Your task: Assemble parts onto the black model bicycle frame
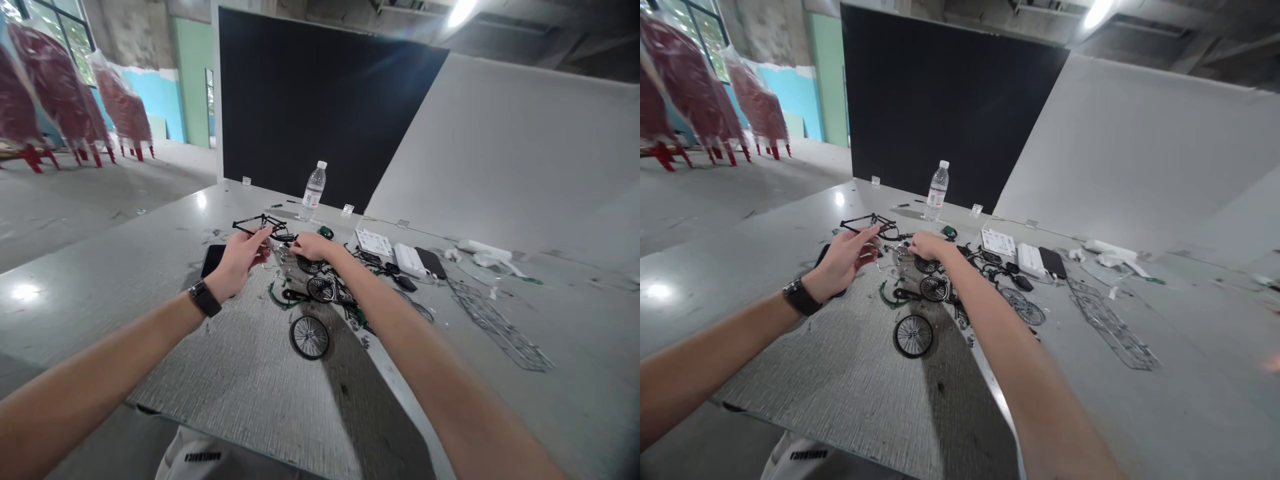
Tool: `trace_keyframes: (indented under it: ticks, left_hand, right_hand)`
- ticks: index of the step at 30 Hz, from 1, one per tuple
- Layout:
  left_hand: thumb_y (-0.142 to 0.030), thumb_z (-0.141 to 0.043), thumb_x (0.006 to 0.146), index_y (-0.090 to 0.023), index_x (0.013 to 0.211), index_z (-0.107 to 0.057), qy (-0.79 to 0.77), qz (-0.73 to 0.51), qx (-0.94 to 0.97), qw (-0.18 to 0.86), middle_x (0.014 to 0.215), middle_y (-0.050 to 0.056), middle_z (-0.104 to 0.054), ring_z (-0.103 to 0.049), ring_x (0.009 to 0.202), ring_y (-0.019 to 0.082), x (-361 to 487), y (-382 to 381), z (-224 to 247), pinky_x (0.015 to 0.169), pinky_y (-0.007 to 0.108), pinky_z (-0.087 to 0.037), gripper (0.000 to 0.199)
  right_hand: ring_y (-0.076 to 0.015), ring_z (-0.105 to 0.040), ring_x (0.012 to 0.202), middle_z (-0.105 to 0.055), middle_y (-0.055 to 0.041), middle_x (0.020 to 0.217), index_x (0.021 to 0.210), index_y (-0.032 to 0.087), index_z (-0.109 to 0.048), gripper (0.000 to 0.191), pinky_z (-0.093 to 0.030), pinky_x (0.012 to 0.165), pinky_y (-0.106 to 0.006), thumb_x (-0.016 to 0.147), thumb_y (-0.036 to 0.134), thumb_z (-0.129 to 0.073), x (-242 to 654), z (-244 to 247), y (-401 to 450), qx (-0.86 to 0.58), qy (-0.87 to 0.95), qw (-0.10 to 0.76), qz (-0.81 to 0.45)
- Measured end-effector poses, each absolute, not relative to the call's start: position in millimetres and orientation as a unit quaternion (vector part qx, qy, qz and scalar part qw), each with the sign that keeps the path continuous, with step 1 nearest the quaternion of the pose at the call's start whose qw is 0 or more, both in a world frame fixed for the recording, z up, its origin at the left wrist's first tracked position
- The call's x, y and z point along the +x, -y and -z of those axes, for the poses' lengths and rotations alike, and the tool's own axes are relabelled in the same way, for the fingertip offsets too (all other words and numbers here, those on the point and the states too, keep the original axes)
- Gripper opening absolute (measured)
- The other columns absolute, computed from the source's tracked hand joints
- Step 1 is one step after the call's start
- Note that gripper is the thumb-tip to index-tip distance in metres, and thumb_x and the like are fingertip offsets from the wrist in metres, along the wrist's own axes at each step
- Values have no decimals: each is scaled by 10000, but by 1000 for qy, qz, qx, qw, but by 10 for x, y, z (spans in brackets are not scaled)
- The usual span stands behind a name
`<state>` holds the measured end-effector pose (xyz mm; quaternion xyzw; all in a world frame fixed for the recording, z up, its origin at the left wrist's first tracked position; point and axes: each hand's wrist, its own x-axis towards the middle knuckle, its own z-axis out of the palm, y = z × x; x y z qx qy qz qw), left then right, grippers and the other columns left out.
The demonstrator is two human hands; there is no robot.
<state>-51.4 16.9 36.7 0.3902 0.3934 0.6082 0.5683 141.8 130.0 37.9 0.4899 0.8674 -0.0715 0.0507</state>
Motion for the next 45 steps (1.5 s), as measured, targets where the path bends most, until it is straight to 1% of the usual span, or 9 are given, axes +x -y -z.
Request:
trace_keyframes:
  ticks: [6,14,19,23,29,34,39,41,45]
  left_hand:
    - [-326,-756,841,-164,756,-660,-392,-608,389,569,708,1,-634,-535,548,83,-518,-170,-367,533,225,-408,206]
    - [-332,-772,825,-168,734,-651,-400,-608,385,568,706,6,-635,-537,552,86,-506,-162,-377,534,228,-403,223]
    - [-345,-780,819,-170,762,-661,-395,-607,387,571,724,5,-643,-553,567,89,-512,-168,-354,541,230,-416,220]
    - [-353,-781,812,-172,737,-651,-393,-606,394,568,706,2,-637,-540,558,91,-515,-163,-356,531,235,-405,235]
    - [-331,-791,801,-171,750,-656,-393,-617,381,565,702,-3,-632,-538,557,89,-520,-163,-380,529,232,-404,215]
    - [-326,-796,801,-162,750,-651,-397,-616,376,566,706,-5,-629,-540,550,89,-517,-155,-380,526,234,-413,225]
    - [-333,-792,805,-160,749,-656,-403,-610,385,564,703,-1,-631,-537,553,88,-496,-139,-377,527,231,-407,227]
    - [-341,-793,804,-162,756,-663,-400,-608,393,562,705,0,-632,-530,555,89,-487,-138,-364,524,232,-404,227]
    - [-353,-792,807,-165,757,-666,-404,-599,403,562,726,7,-636,-539,583,97,-468,-132,-326,540,238,-424,232]
  right_hand:
    - [-171,-485,625,-602,-47,689,714,170,-644,414,-355,596,-309,987,448,-504,1501,-380,-1424,491,-862,-5,124]
    - [-182,-635,847,-723,-100,1073,993,201,-725,378,-488,675,-279,1002,441,-434,1652,-548,-1204,488,-842,-45,226]
    - [-180,-619,806,-714,-111,1025,983,192,-690,336,-494,670,-299,1024,393,-424,1730,-636,-949,475,-825,-64,301]
    - [-188,-586,739,-680,-86,913,952,193,-638,225,-455,625,-315,998,367,-502,1842,-624,-777,505,-832,-41,227]
    - [-197,-627,785,-708,-75,961,933,215,-638,66,-469,669,-313,929,274,-609,1905,-434,-478,517,-843,-68,135]
    - [-217,-669,819,-753,-67,939,899,223,-708,70,-482,691,-324,914,259,-650,1903,-427,-326,534,-835,-79,108]
    - [-238,-689,870,-766,-92,996,967,208,-758,179,-510,746,-357,928,226,-585,2111,-619,-363,555,-818,-124,89]
    - [-245,-692,875,-767,-95,989,991,207,-773,222,-512,757,-370,925,204,-560,2224,-683,-378,567,-813,-105,78]
    - [-244,-697,862,-770,-88,995,979,222,-789,224,-517,752,-376,905,174,-583,2376,-692,-376,587,-806,-7,78]
